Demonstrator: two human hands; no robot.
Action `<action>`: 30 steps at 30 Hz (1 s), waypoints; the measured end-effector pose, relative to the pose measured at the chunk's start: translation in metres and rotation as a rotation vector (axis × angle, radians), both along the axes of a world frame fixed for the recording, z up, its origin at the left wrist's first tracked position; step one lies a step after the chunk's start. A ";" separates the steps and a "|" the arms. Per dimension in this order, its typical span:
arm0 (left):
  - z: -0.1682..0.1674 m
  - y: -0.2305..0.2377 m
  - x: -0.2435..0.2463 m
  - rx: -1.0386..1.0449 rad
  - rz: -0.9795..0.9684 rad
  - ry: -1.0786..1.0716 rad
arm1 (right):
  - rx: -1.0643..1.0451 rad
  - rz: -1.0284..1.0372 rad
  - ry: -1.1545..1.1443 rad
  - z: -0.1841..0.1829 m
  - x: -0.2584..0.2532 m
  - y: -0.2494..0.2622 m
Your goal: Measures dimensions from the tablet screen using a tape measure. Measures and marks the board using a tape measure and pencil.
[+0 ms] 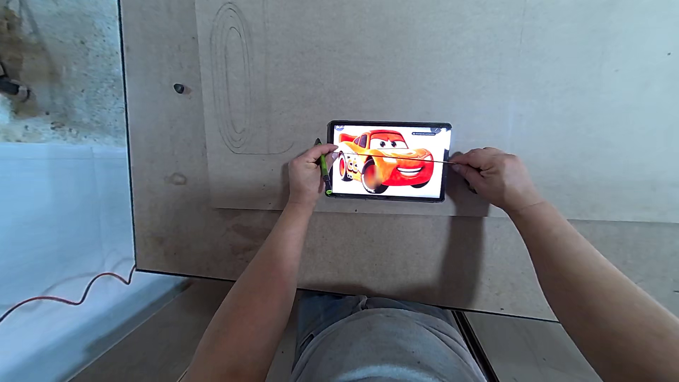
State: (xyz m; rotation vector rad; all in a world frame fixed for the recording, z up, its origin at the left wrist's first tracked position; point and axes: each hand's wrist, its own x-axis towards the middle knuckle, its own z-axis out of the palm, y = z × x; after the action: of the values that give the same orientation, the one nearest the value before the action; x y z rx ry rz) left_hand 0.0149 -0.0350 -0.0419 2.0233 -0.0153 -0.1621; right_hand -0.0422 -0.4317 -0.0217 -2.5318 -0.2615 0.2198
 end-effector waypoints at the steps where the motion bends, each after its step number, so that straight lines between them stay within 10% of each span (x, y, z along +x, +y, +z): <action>1: 0.001 0.000 0.000 0.003 0.000 0.002 | 0.001 -0.004 0.000 0.000 0.000 0.000; 23: 0.005 0.004 -0.004 -0.008 0.053 0.029 | 0.008 -0.024 0.021 0.000 0.002 -0.001; 30: 0.014 -0.004 -0.017 0.317 0.097 0.130 | 0.031 -0.025 0.017 -0.002 0.001 -0.004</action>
State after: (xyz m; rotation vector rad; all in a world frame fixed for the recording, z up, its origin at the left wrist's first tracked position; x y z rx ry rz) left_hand -0.0022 -0.0385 -0.0283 2.3194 0.2013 -0.2472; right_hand -0.0417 -0.4353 -0.0241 -2.5005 -0.2246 0.2256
